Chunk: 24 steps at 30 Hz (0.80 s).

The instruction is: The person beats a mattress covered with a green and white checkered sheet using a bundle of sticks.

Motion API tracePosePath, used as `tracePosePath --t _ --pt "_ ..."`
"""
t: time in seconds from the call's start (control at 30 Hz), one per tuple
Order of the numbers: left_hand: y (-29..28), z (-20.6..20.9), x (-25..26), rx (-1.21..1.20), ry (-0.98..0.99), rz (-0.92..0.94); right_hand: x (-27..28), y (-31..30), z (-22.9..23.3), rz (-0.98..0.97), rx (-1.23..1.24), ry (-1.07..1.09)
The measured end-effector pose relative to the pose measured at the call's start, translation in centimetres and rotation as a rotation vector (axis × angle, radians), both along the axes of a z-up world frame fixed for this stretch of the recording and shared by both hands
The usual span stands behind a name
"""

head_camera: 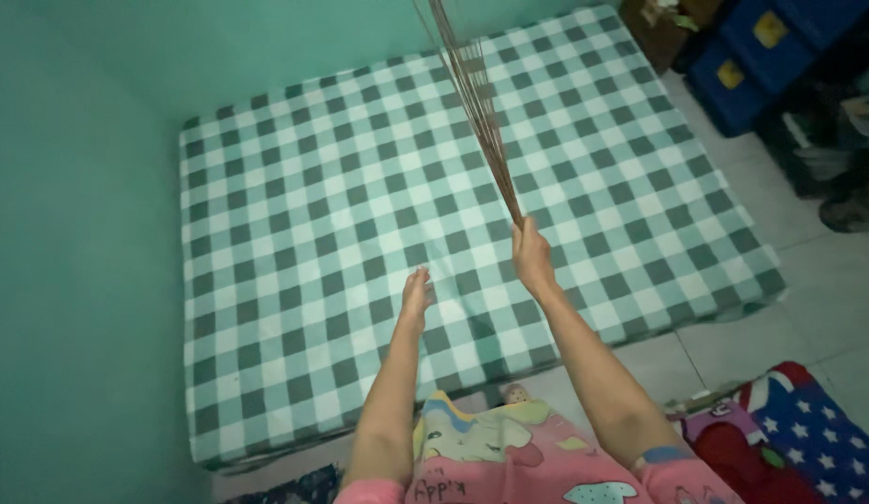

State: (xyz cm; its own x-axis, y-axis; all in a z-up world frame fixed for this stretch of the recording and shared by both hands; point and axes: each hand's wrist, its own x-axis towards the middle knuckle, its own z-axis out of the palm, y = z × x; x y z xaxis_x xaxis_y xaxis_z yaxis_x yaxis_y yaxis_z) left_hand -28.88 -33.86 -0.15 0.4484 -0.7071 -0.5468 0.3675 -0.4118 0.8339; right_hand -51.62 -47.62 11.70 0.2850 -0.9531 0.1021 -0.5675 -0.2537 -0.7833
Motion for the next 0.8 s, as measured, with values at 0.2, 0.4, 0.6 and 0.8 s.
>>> tracePosePath --t 0.2,0.4,0.6,0.8 --pt "-3.6 -0.3 -4.3 -0.016 0.006 -0.063 -5.6 -4.7 -7.1 0.043 0.174 0.352" --pt "-5.9 -0.4 -6.7 -0.008 0.017 -0.081 -8.0 -4.9 -4.7 -0.043 0.1 0.177" --pt "-5.9 -0.9 -9.0 0.033 -0.005 -0.112 -9.2 -7.0 -1.2 -0.159 -0.01 -0.039" --pt "-6.3 -1.0 -10.2 0.047 -0.011 -0.124 -14.4 -8.2 -9.0 -0.001 0.164 0.478"
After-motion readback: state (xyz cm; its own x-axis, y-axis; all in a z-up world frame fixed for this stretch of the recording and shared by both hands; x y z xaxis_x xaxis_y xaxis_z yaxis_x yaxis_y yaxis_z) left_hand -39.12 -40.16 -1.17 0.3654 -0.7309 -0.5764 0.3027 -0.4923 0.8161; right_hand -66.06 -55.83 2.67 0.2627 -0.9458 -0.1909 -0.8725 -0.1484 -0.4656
